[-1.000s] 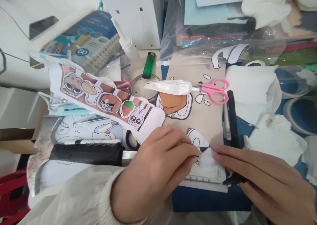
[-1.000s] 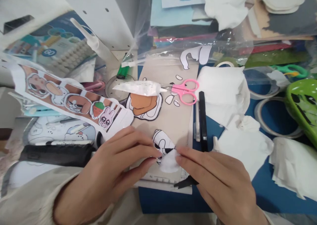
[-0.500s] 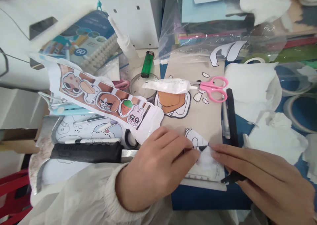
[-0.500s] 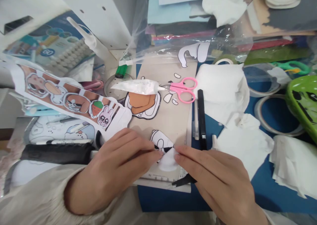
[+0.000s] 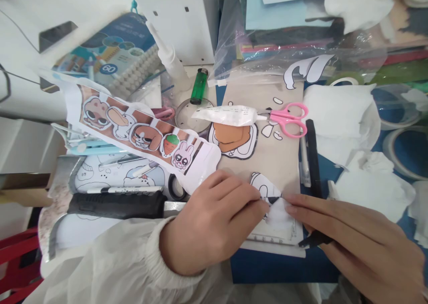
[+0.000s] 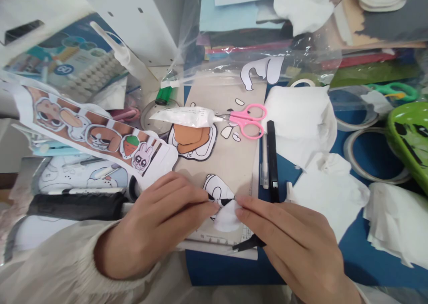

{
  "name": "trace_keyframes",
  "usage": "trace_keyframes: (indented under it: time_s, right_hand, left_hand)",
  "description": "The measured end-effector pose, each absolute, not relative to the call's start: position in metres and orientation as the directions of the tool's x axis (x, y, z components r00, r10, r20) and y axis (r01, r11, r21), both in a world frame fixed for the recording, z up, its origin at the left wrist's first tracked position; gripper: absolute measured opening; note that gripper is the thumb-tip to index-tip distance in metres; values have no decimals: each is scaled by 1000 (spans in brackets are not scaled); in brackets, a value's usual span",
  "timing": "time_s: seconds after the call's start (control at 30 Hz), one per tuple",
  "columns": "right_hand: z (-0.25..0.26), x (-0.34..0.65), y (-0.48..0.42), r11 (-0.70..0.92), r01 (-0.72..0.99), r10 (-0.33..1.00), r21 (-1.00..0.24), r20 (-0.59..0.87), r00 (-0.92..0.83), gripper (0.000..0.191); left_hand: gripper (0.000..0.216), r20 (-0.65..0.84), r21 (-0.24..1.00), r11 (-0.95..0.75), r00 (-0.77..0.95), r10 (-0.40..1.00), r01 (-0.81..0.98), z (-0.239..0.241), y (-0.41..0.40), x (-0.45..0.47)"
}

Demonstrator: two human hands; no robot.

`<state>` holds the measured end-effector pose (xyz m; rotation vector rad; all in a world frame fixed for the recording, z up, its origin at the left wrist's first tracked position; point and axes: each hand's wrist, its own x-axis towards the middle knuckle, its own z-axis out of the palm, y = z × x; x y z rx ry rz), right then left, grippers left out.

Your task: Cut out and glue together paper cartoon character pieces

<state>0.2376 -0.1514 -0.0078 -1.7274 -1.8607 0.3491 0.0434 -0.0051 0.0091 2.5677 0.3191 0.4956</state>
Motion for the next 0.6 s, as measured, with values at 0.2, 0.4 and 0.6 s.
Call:
trace_keyframes:
  time_s: [0.2, 0.4, 0.6]
  right_hand:
    - [-10, 240, -150, 194, 830, 963, -524, 261, -60, 38]
    - [-6, 239, -149, 223, 856, 961, -467, 253, -112, 37]
    - [-8, 239, -146, 214, 895, 958, -390, 262, -115, 29]
  left_hand:
    - [13, 295, 530, -835, 890, 347, 150, 6, -7, 44]
    - [11, 137, 815, -495, 729, 671, 302, 19, -10, 37]
    - [4, -448, 888, 421, 557, 700, 185, 35, -7, 30]
